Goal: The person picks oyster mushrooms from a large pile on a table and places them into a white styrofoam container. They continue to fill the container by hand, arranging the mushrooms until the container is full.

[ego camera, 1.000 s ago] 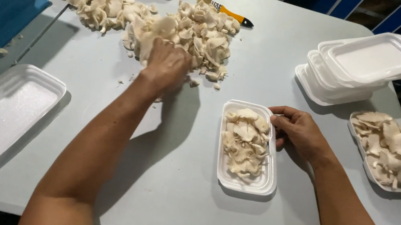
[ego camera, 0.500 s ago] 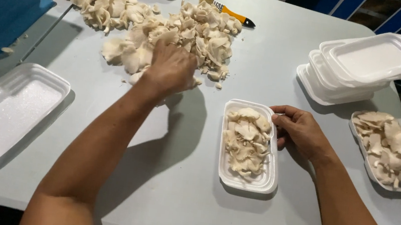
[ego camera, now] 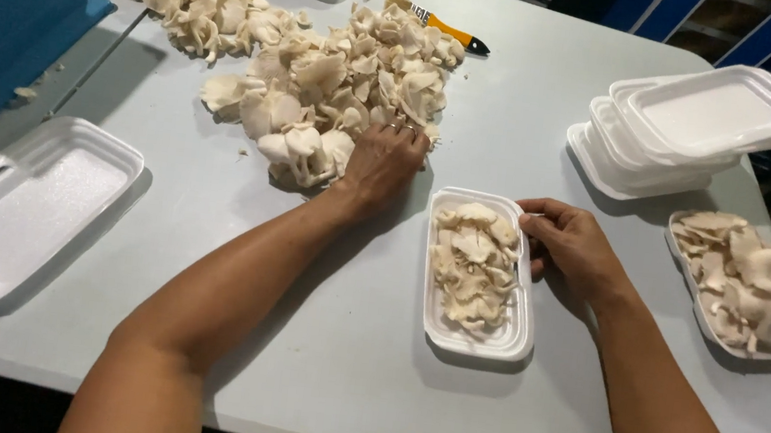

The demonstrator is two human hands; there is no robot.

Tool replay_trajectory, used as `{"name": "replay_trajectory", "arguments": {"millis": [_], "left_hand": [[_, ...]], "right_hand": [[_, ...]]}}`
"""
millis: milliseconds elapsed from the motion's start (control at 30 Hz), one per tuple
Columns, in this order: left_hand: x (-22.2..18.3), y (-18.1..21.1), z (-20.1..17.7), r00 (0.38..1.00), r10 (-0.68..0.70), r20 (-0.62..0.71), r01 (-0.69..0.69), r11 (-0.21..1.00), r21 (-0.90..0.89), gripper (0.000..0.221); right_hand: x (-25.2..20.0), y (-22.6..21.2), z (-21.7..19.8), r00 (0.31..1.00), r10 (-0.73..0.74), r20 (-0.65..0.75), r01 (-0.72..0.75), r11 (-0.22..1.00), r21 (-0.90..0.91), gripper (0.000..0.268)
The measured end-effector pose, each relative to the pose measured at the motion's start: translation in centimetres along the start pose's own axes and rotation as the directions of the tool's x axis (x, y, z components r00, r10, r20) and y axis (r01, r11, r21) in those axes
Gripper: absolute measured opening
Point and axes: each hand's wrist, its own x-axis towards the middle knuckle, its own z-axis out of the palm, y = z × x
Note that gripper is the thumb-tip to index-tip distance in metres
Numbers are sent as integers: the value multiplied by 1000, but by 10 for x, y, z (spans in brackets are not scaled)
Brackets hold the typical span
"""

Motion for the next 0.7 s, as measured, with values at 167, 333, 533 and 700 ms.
{"name": "replay_trajectory", "arguments": {"millis": [167, 333, 533, 700], "left_hand": [[7, -4, 19, 987, 47, -153, -39, 998, 50, 22], [1, 28, -50, 962, -7, -274, -11, 998, -66, 16], [-17, 72, -79, 969, -108, -221, -31, 837, -546, 3], [-41, 85, -93, 967, 69, -247, -189, 841, -507, 3]], "right_hand": [[-15, -11, 15, 997, 6, -80, -6, 1000, 9, 33], [-10, -8, 17, 994, 6, -113, -6, 1000, -1, 32], [-18, -4, 20, 988, -18, -156, 11, 999, -48, 30], [-31, -16, 24, 992, 35, -124, -43, 997, -62, 30]]}}
